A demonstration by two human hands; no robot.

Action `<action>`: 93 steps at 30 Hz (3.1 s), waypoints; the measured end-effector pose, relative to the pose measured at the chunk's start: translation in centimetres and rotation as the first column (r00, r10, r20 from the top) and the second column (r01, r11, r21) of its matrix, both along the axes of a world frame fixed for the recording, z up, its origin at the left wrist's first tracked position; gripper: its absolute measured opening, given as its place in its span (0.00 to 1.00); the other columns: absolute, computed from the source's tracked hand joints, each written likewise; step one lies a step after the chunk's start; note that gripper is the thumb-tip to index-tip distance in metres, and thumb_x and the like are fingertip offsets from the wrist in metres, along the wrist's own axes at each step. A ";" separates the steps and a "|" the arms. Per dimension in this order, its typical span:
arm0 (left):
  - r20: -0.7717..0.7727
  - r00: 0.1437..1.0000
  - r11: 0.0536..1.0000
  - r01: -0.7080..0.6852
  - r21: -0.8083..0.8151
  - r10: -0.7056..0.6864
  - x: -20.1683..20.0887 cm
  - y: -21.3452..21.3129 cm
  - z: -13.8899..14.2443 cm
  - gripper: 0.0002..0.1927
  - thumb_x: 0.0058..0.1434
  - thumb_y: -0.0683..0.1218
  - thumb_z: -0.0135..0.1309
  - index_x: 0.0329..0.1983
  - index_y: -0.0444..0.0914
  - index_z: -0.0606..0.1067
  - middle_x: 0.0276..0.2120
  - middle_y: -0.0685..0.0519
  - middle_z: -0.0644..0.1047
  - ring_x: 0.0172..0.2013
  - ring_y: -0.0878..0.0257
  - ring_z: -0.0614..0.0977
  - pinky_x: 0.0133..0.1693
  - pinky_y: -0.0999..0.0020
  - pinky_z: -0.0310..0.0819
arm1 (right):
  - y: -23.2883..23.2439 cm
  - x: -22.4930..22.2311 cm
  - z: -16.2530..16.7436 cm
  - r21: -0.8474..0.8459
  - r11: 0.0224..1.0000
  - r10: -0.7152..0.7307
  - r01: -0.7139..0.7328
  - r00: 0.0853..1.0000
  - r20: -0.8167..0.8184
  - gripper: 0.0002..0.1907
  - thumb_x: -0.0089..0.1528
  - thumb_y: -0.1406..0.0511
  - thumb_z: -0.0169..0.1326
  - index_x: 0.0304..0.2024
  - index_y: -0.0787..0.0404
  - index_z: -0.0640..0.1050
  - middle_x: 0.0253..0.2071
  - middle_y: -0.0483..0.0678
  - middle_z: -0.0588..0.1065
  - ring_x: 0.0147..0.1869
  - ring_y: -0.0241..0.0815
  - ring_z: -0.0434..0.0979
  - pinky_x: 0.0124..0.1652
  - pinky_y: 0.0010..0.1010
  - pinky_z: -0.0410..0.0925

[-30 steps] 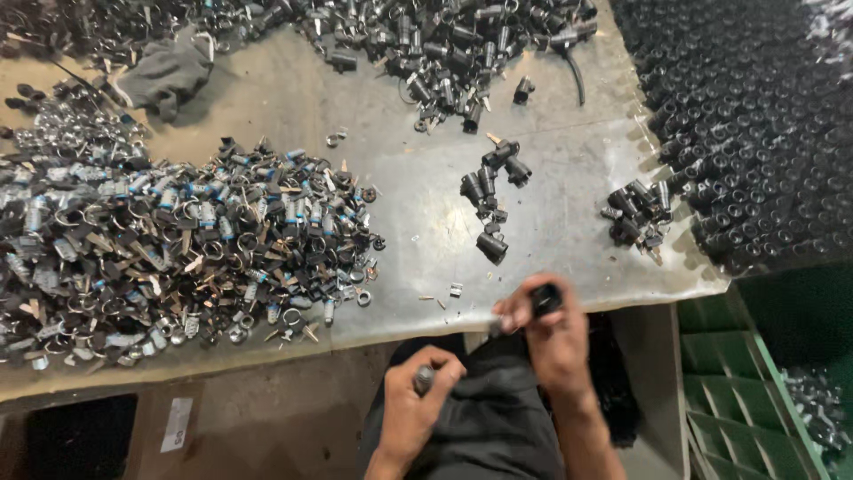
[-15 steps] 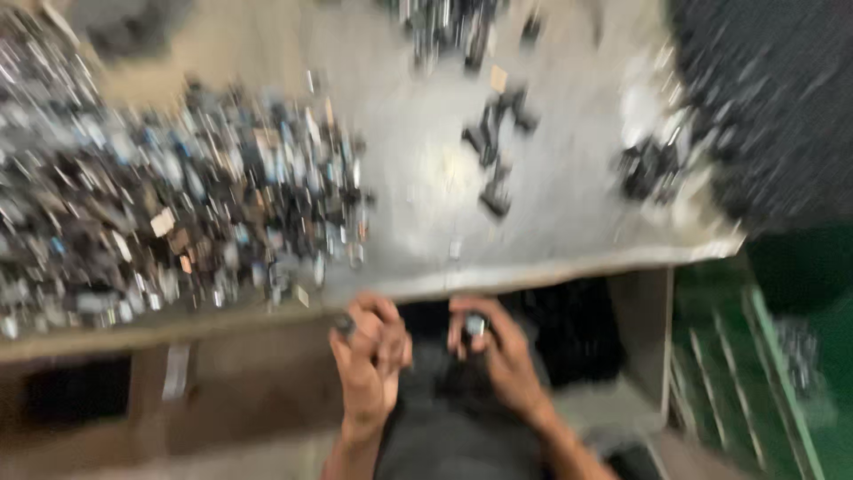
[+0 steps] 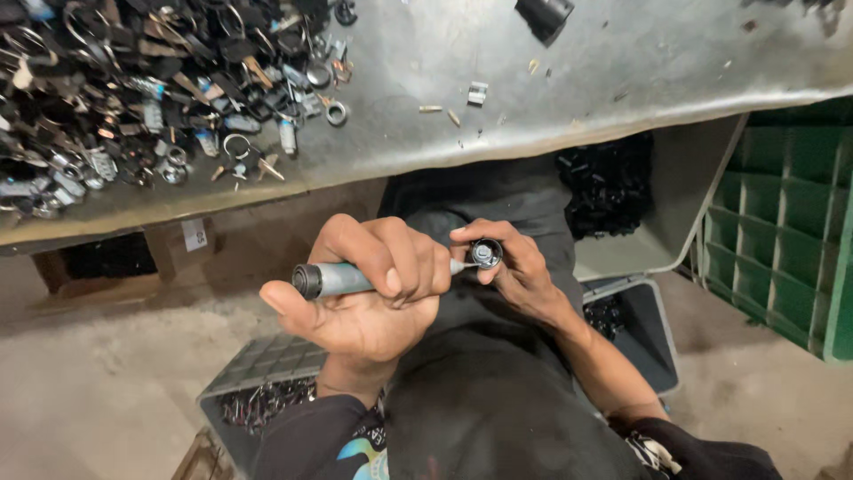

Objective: The person sits at a workbench covered with piles of lock cylinder components and uses a cylindrical hand tool to press into black cylindrical lock parts, working on them one at a time. They then sort and gather the processed parts into separate piles on the bench and into bins.

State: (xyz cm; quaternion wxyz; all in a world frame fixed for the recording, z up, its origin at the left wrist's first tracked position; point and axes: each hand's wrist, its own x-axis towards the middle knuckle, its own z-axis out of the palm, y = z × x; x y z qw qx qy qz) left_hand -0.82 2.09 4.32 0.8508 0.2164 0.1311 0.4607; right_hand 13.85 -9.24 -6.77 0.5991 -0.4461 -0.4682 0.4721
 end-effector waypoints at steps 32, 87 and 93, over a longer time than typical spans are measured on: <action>-0.298 0.952 0.956 0.155 0.248 -0.077 0.2 -1.6 -2.5 0.40 0.69 0.76 0.35 0.26 0.36 0.60 0.18 0.55 0.60 0.19 0.66 0.61 0.24 0.68 0.63 | -3.5 -1.0 -3.9 -0.021 0.998 0.068 -0.066 0.989 0.132 0.24 0.72 0.48 0.48 0.43 0.65 0.72 0.34 0.48 0.72 0.35 0.45 0.73 0.37 0.34 0.65; -0.725 0.475 0.718 0.241 0.653 0.499 -1.4 -0.8 -2.7 0.12 0.59 0.43 0.67 0.45 0.37 0.79 0.31 0.51 0.75 0.27 0.61 0.77 0.30 0.69 0.70 | 3.8 -3.5 3.9 0.018 0.962 -0.200 0.272 0.747 -0.635 0.26 0.75 0.50 0.48 0.66 0.59 0.65 0.58 0.52 0.76 0.73 0.56 0.69 0.73 0.55 0.60; -0.564 0.343 0.569 0.096 0.817 0.752 -4.4 4.1 -1.5 0.11 0.61 0.43 0.68 0.42 0.35 0.79 0.33 0.51 0.77 0.33 0.64 0.78 0.38 0.68 0.73 | 3.0 1.3 3.8 -0.022 0.891 -0.337 0.454 0.628 -0.701 0.26 0.75 0.53 0.48 0.70 0.57 0.63 0.56 0.49 0.75 0.64 0.48 0.73 0.64 0.43 0.66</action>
